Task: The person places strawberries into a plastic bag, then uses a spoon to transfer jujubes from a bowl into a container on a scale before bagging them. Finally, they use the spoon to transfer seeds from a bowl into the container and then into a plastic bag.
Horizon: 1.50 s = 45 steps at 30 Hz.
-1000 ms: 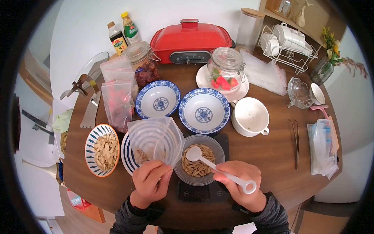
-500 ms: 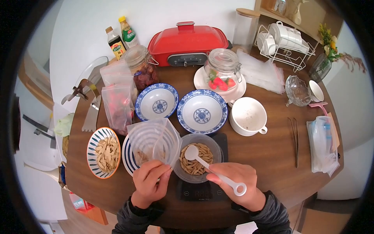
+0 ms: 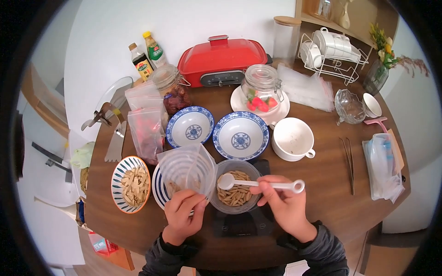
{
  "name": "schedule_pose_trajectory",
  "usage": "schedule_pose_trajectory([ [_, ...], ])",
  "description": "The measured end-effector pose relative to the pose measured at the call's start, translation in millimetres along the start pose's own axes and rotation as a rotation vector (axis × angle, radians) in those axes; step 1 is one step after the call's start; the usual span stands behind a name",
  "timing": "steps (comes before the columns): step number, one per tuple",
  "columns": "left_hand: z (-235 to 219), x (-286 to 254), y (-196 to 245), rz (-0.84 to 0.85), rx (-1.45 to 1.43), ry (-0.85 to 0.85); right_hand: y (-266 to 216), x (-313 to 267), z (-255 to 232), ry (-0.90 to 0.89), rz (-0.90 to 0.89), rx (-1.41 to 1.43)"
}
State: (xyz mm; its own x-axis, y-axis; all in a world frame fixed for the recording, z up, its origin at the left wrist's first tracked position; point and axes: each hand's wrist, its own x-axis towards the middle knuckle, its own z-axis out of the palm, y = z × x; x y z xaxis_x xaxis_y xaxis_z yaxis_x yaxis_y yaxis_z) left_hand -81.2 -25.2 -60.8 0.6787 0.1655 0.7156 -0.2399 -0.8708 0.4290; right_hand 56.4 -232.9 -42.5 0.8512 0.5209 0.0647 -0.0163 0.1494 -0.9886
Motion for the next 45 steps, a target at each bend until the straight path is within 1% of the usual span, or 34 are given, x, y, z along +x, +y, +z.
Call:
schedule_pose_trajectory([
  [2, -0.5, -0.4, 0.0, 0.006, -0.001, 0.014, -3.8, 5.9, -4.4, -0.016, 0.017, -0.038],
  [4, -0.8, -1.1, -0.3, 0.008, 0.021, 0.041, -5.3, 9.5, -9.9, -0.008, 0.073, -0.039],
  [6, -1.3, -2.7, -1.0, 0.001, 0.027, 0.049, -2.4, 10.8, -12.6, -0.028, 0.072, -0.062],
  [8, -0.6, -3.3, -1.8, 0.0, 0.03, 0.051, -2.5, 10.6, -11.4, 0.0, 0.099, -0.027],
  [10, 1.2, -2.9, -2.5, -0.013, 0.015, 0.085, -4.0, 10.3, -12.9, -0.004, 0.114, -0.03],
  [17, 1.7, -0.7, -1.6, 0.001, 0.018, 0.093, -2.1, 14.1, -16.7, -0.015, 0.187, 0.007],
  [20, 0.5, -0.4, -1.6, 0.013, 0.028, 0.104, 0.2, 15.5, -20.8, 0.031, 0.146, 0.037],
  [21, -0.5, -1.1, -1.5, 0.011, 0.031, 0.081, -0.6, 15.4, -21.2, 0.026, 0.145, 0.036],
  [23, -0.4, -2.0, -1.8, 0.003, 0.038, 0.067, -5.3, 11.6, -21.2, 0.144, 0.058, 0.042],
  [24, 0.6, -1.8, -2.2, 0.012, 0.034, 0.08, -8.3, 9.7, -20.5, 0.135, 0.058, 0.038],
  [26, 1.5, -1.6, -2.5, 0.01, 0.037, 0.103, -16.0, 4.4, -18.6, 0.192, -0.115, 0.043],
  [27, 1.3, -1.0, -2.0, 0.016, 0.024, 0.095, -20.2, 0.6, -17.1, 0.172, -0.151, 0.019],
  [28, 1.1, -0.6, -1.7, 0.023, 0.01, 0.085, -23.2, -3.0, -13.8, 0.167, -0.148, 0.016],
  [30, 1.0, -1.0, -1.9, 0.027, 0.013, 0.082, -28.7, -9.2, -7.2, -0.03, -0.296, -0.184],
  [31, 1.0, -1.2, -1.9, 0.034, 0.016, 0.077, -34.7, -4.6, -8.2, -0.189, -0.387, -0.264],
  [32, 0.9, -0.8, -1.9, 0.028, 0.012, 0.076, -40.5, -0.8, -6.7, -0.301, -0.477, -0.368],
  [34, 0.3, -0.9, -1.1, 0.037, 0.034, 0.065, -48.4, 5.7, -4.2, -0.37, -0.69, -0.563],
  [35, -0.1, -2.1, 0.0, 0.024, 0.029, 0.066, -47.3, 3.1, -5.4, -0.379, -0.679, -0.568],
  [37, -0.8, -2.2, 0.4, -0.015, 0.015, 0.047, -44.8, -4.3, -8.9, -0.124, -0.578, -0.415],
  [38, -0.6, -1.8, -0.4, -0.023, 0.01, 0.051, -41.9, -11.3, -10.4, 0.033, -0.439, -0.332],
  [40, -0.2, 0.0, -2.4, 0.031, 0.021, 0.073, -41.4, -7.4, -12.5, 0.154, -0.41, -0.351],
  [41, -0.2, -0.3, -1.7, 0.029, 0.018, 0.074, -40.2, -4.5, -15.8, 0.154, -0.41, -0.354],
  [43, -0.8, -1.2, -0.5, -0.017, 0.02, 0.054, -37.8, 2.3, -22.7, -0.104, -0.554, -0.599],
  [44, -0.7, -1.2, -0.8, -0.017, 0.019, 0.049, -39.5, 6.4, -21.3, -0.101, -0.55, -0.597],
  [45, -0.3, -1.4, -1.2, -0.018, 0.014, 0.051, -42.8, 10.9, -18.7, -0.21, -0.637, -0.712],
])
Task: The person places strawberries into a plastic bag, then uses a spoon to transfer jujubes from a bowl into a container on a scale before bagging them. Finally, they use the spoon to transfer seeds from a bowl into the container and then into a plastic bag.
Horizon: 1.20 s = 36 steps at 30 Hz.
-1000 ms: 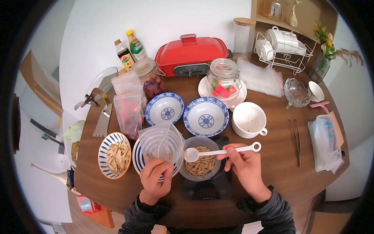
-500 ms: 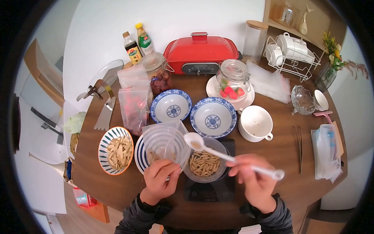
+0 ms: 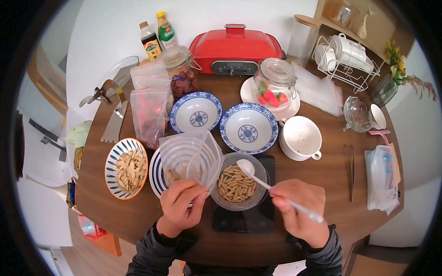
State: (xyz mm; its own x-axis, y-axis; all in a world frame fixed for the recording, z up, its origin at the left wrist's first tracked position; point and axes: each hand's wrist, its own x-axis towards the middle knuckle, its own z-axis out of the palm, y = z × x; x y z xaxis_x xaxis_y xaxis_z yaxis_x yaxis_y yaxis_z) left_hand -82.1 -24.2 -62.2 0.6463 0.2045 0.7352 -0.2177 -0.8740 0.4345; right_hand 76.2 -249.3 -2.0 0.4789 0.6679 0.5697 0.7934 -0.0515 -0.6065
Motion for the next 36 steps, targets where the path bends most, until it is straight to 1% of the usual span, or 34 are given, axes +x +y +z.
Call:
schedule_pose_trajectory([
  [1, 0.5, -0.1, -0.1, -0.003, -0.005, 0.001, -1.0, 3.4, 0.7, -0.105, -0.113, -0.09],
  [2, 1.2, 0.4, -0.6, -0.005, -0.008, -0.003, -2.2, 3.9, 3.2, -0.12, -0.142, -0.159],
  [3, 1.8, 1.7, -1.4, 0.009, -0.006, 0.016, -2.8, 3.8, 4.9, -0.121, -0.137, -0.159],
  [5, 1.5, 2.4, -1.0, 0.021, -0.006, 0.035, -2.5, 4.3, 6.6, -0.204, -0.168, -0.17],
  [7, -1.6, 1.3, 1.4, -0.022, 0.012, -0.022, -3.6, 4.0, 4.9, -0.205, -0.14, -0.159],
  [9, -2.5, 1.6, 1.6, -0.026, 0.014, -0.029, -2.8, 1.8, 4.4, -0.202, -0.11, -0.149],
  [11, -3.2, 2.0, 2.2, -0.03, 0.018, -0.036, -0.9, -0.5, 4.0, -0.12, -0.055, -0.069],
  [12, -3.9, 1.9, 2.7, -0.037, 0.019, -0.046, 0.5, -1.4, 5.2, -0.12, -0.052, -0.069],
  [14, -2.7, 2.1, 1.1, -0.047, 0.019, -0.06, 4.4, -3.8, 9.1, -0.089, 0.004, 0.05],
  [16, 0.0, 3.6, -2.3, 0.012, 0.027, 0.005, 8.0, -2.5, 12.0, -0.108, 0.023, 0.069],
  [20, -0.2, 4.0, -1.9, 0.011, 0.03, 0.003, 11.3, -0.5, 16.7, -0.155, 0.074, 0.119],
  [26, -1.7, 3.4, -1.0, 0.016, 0.028, 0.003, 8.1, 2.8, 17.4, -0.203, 0.03, 0.122],
  [28, -5.8, 1.7, 3.0, -0.048, 0.032, -0.077, 9.6, 1.5, 17.6, -0.2, 0.039, 0.112],
  [30, -5.6, 0.9, 2.3, -0.045, 0.035, -0.077, 11.0, -3.5, 18.6, -0.196, 0.046, 0.102],
  [32, -5.6, 0.8, 2.0, -0.042, 0.039, -0.075, 9.7, -16.0, 22.2, -0.127, 0.468, 0.317],
  [33, -5.4, 1.1, 2.2, -0.042, 0.034, -0.072, 10.6, -18.2, 25.8, -0.126, 0.465, 0.317],
  [35, -5.4, 1.2, 2.3, -0.041, 0.029, -0.069, 12.5, -20.7, 33.1, 0.052, 0.598, 0.55],
  [36, -5.4, 0.9, 2.2, -0.04, 0.029, -0.068, 14.6, -18.8, 33.0, 0.051, 0.605, 0.564],
])
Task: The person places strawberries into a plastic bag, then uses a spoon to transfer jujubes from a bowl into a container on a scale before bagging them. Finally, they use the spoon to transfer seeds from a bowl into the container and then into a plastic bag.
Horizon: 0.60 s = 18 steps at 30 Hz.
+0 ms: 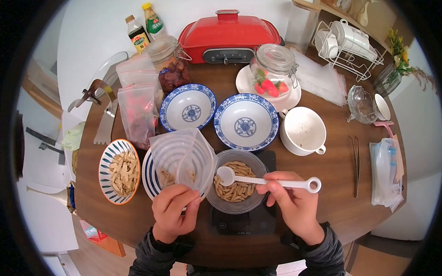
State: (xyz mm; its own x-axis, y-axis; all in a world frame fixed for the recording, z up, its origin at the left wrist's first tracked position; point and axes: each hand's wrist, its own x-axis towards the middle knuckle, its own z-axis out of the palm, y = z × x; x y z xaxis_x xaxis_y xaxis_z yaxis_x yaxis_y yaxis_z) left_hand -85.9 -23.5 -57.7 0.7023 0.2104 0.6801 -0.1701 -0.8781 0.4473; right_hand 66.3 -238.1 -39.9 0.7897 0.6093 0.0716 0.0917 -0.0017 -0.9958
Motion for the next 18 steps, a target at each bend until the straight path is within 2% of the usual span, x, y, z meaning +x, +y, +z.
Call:
schedule_pose_trajectory([
  [3, 0.8, -0.4, -0.5, 0.002, -0.006, 0.005, -2.2, 2.8, -1.1, 0.041, 0.025, 0.035],
  [7, 0.8, -0.7, -0.4, 0.004, -0.02, 0.009, -6.8, -0.4, -3.1, 0.122, -0.029, 0.027],
  [11, 1.6, -0.1, -0.4, 0.018, -0.021, 0.032, -7.2, -12.9, -9.6, 0.348, -0.281, 0.042],
  [13, 1.4, 0.9, 1.0, 0.032, -0.029, 0.021, -11.7, -19.8, -6.0, 0.296, -0.418, 0.02],
  [15, 1.3, 1.3, 1.3, 0.041, -0.026, 0.021, -19.1, -20.0, -8.2, 0.047, -0.508, -0.077],
  [16, 1.7, 1.3, 1.2, 0.049, -0.029, 0.018, -24.1, -19.5, -6.9, -0.017, -0.547, -0.211],
  [17, 2.4, 0.9, 0.9, 0.049, -0.032, 0.014, -27.0, -15.8, -6.7, -0.014, -0.542, -0.212],
  [18, 3.3, 0.6, 0.3, 0.059, -0.019, 0.023, -29.7, -10.6, -6.6, -0.08, -0.635, -0.308],
])
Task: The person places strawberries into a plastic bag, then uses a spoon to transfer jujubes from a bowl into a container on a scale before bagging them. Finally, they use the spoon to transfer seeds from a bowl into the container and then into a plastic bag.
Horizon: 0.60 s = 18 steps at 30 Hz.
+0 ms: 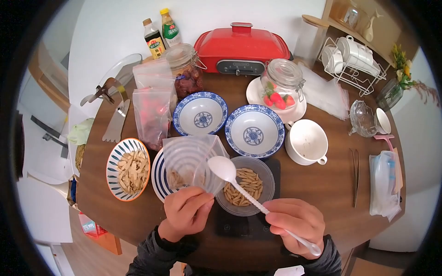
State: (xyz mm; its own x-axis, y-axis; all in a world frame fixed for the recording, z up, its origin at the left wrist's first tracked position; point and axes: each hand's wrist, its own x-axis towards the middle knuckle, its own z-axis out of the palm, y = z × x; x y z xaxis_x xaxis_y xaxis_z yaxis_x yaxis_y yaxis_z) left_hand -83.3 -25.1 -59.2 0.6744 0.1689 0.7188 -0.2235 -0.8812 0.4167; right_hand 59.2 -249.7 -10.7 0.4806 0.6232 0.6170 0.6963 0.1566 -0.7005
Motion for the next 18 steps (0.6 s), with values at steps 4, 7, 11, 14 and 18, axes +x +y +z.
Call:
schedule_pose_trajectory([
  [4, -0.1, -1.7, -1.4, -0.004, 0.013, 0.004, -0.1, -12.6, 4.9, 0.158, 0.073, 0.02],
  [7, 2.2, 0.3, -4.5, 0.034, -0.002, 0.046, 1.9, -10.5, 0.3, 0.353, 0.24, 0.016],
  [11, 2.4, 1.5, -4.3, 0.022, -0.013, 0.052, 7.7, -0.3, -3.3, 0.102, 0.151, -0.24],
  [14, 3.1, 2.5, -3.7, 0.016, -0.019, 0.066, 10.0, 3.3, 2.5, -0.058, 0.001, -0.369],
  [18, -0.2, 0.7, -1.2, -0.017, -0.007, 0.031, 11.3, 4.4, 1.5, -0.13, -0.005, -0.26],
])
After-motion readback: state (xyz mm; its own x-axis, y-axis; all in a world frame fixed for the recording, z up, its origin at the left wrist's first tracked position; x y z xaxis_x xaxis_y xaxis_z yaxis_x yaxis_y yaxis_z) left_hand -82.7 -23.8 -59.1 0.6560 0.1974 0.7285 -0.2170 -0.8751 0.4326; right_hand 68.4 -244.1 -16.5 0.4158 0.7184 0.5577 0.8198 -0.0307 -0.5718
